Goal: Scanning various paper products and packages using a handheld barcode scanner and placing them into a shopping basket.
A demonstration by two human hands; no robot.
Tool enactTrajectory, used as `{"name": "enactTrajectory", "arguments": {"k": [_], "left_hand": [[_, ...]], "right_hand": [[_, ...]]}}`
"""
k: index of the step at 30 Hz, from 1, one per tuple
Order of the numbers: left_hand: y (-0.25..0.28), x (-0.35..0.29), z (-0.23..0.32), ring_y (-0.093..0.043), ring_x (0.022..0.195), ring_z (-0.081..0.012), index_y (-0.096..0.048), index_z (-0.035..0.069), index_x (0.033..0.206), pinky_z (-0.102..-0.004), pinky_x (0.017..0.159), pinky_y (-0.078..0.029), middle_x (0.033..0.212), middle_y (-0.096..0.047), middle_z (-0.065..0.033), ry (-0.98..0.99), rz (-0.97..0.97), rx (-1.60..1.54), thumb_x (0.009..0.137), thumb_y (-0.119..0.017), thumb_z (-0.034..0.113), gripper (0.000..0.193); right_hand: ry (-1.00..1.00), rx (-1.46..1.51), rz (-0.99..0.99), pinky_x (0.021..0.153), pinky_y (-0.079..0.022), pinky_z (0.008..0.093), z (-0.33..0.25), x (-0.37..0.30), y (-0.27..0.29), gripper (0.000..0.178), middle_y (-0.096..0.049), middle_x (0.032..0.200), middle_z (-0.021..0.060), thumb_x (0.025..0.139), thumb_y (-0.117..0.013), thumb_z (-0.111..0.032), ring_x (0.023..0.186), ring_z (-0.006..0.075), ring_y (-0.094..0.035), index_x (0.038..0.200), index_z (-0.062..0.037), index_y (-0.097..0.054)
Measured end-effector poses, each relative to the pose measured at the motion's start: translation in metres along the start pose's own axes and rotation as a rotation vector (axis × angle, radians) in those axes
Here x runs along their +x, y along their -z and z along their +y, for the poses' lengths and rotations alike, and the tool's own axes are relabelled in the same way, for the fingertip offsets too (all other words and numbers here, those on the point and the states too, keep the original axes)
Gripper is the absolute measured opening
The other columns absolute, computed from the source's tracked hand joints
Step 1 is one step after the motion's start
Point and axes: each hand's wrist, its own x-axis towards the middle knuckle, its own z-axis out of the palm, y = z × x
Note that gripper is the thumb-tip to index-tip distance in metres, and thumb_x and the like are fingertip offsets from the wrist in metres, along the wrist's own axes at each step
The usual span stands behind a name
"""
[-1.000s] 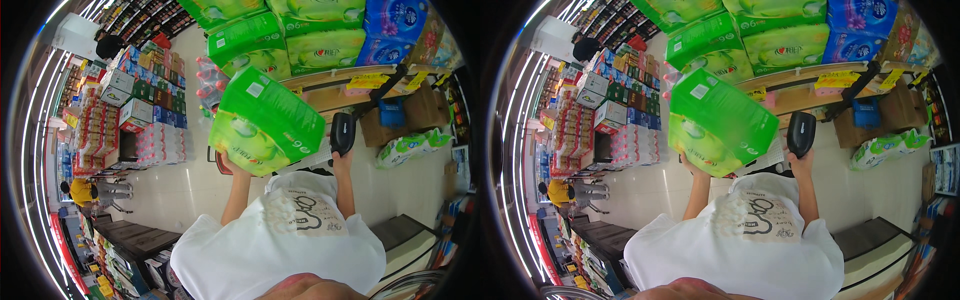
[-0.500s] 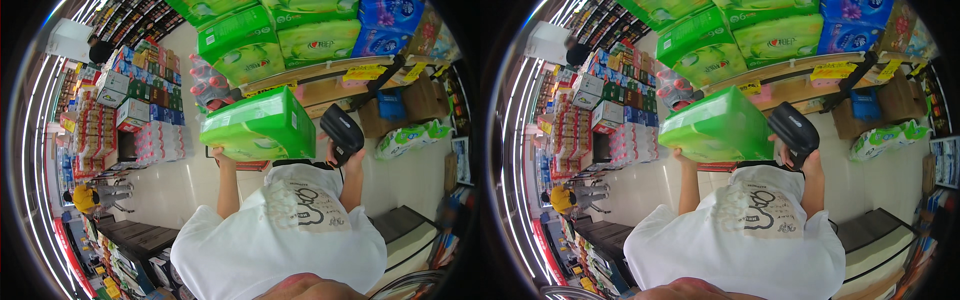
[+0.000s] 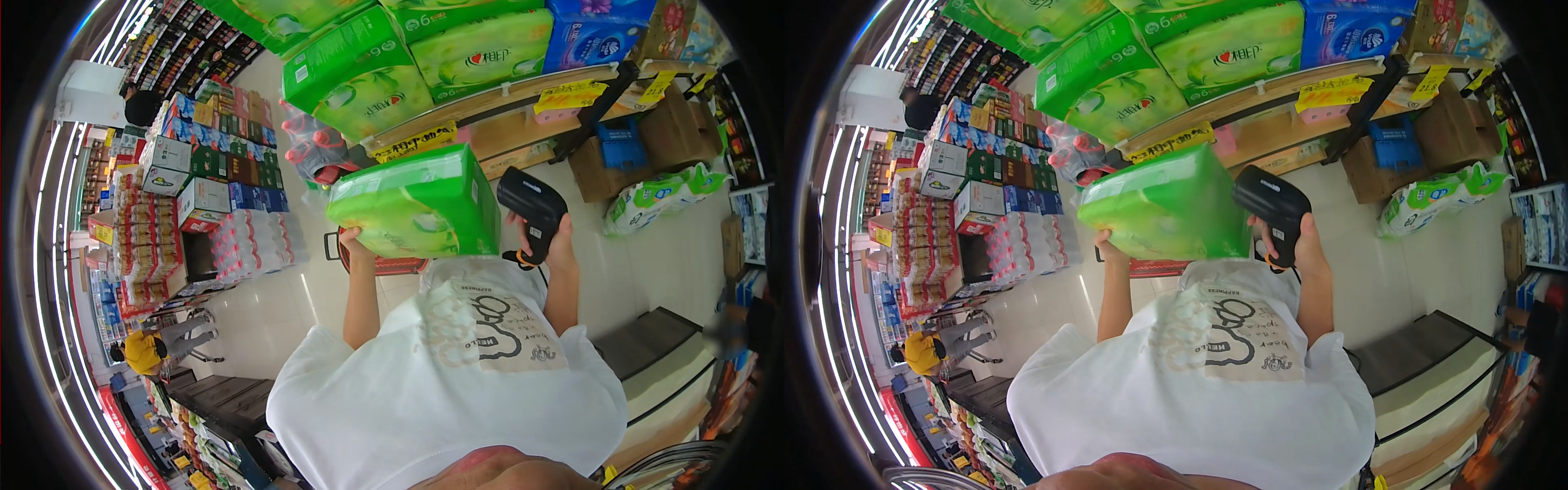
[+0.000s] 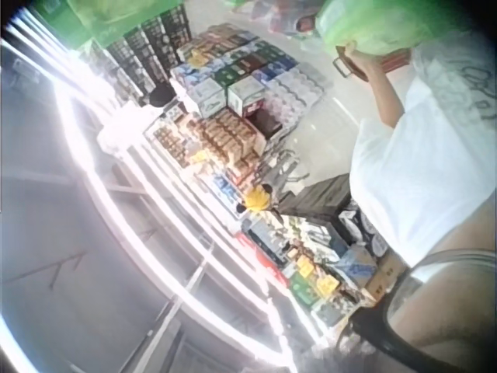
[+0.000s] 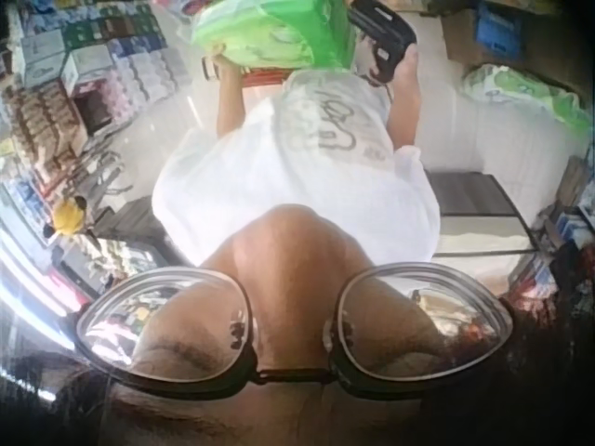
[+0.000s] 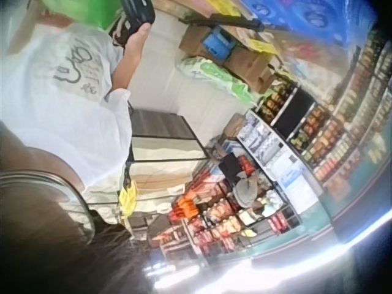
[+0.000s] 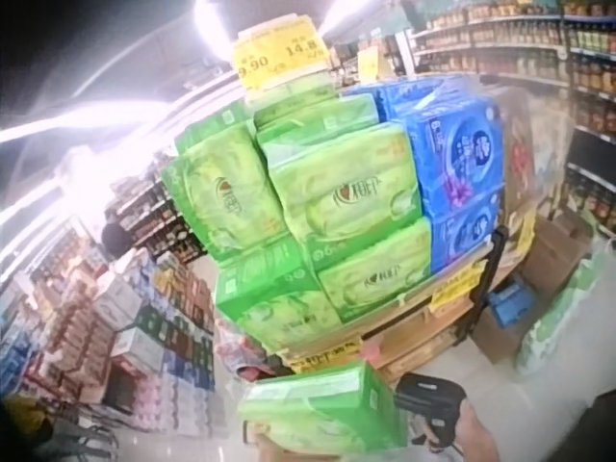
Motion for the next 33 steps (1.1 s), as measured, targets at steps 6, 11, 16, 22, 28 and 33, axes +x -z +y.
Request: {"name": "enactTrajectory", "arguments": {"k": [6, 11, 16, 22, 28, 33], "left_hand": [[-0.012, -0.013, 0.008, -0.058, 0.11, -0.0306, -0.046, -0.001, 0.132, -0.0412, 0.095, -0.049, 0.122, -0.059, -0.014, 0.139, 0.125, 0.257, 0.068, -0.067, 0.011, 0.069], [0.012, -0.03, 0.012, -0.062, 0.104, -0.0285, -0.046, -0.002, 0.13, -0.0401, 0.088, -0.054, 0.119, -0.059, -0.0153, 0.044, 0.409, 0.68, 0.066, -0.07, -0.002, 0.068], [0.061, -0.054, 0.006, -0.063, 0.1, -0.0271, -0.049, -0.003, 0.126, -0.0379, 0.086, -0.054, 0.117, -0.059, -0.0153, 0.056, 0.873, 0.589, 0.07, -0.073, -0.001, 0.061], [0.12, -0.091, -0.004, -0.067, 0.089, -0.0283, -0.059, -0.008, 0.111, -0.0401, 0.078, -0.057, 0.106, -0.065, -0.0162, -0.1, 1.155, 0.555, 0.07, -0.077, -0.002, 0.045], [0.162, -0.132, -0.012, -0.067, 0.087, -0.0278, -0.06, -0.008, 0.112, -0.04, 0.076, -0.057, 0.107, -0.066, -0.0157, -0.01, 1.417, 0.484, 0.068, -0.08, 0.001, 0.049], [0.167, -0.129, 0.0, -0.065, 0.095, -0.0305, -0.054, -0.008, 0.117, -0.0409, 0.08, -0.055, 0.109, -0.064, -0.018, 0.267, 1.531, 0.788, 0.063, -0.085, 0.012, 0.065]], "right_hand": [[-0.103, -0.153, 0.263, 0.042, -0.038, 0.0234, 0.009, 0.005, 0.007, 0.067, -0.061, 0.096, 0.0138, 0.098, -0.031, -0.061, 0.049, 0.0111, -0.049, 0.111, -0.0002, -0.057], [-0.428, -0.222, 0.577, 0.042, -0.037, 0.0233, 0.025, 0.011, 0.023, 0.058, -0.062, 0.089, 0.0095, 0.098, -0.039, -0.056, 0.049, 0.0102, -0.048, 0.104, -0.0013, -0.059], [-0.517, -0.242, 0.609, 0.042, -0.036, 0.0233, 0.045, 0.018, 0.035, 0.057, -0.061, 0.086, 0.0091, 0.097, -0.043, -0.056, 0.048, 0.0098, -0.048, 0.1, -0.0016, -0.058], [-0.675, -0.33, 0.556, 0.041, -0.039, 0.0237, 0.076, 0.029, 0.041, 0.053, -0.062, 0.084, 0.0067, 0.097, -0.044, -0.055, 0.047, 0.01, -0.05, 0.095, -0.0041, -0.059], [-0.836, -0.372, 0.489, 0.04, -0.039, 0.0243, 0.109, 0.037, 0.035, 0.054, -0.062, 0.082, 0.0077, 0.096, -0.047, -0.056, 0.048, 0.0108, -0.053, 0.092, -0.0035, -0.058], [-0.967, -0.442, 0.438, 0.04, -0.04, 0.0249, 0.135, 0.051, 0.027, 0.057, -0.063, 0.082, 0.0093, 0.093, -0.051, -0.058, 0.047, 0.0114, -0.054, 0.092, -0.0018, -0.058]]}}
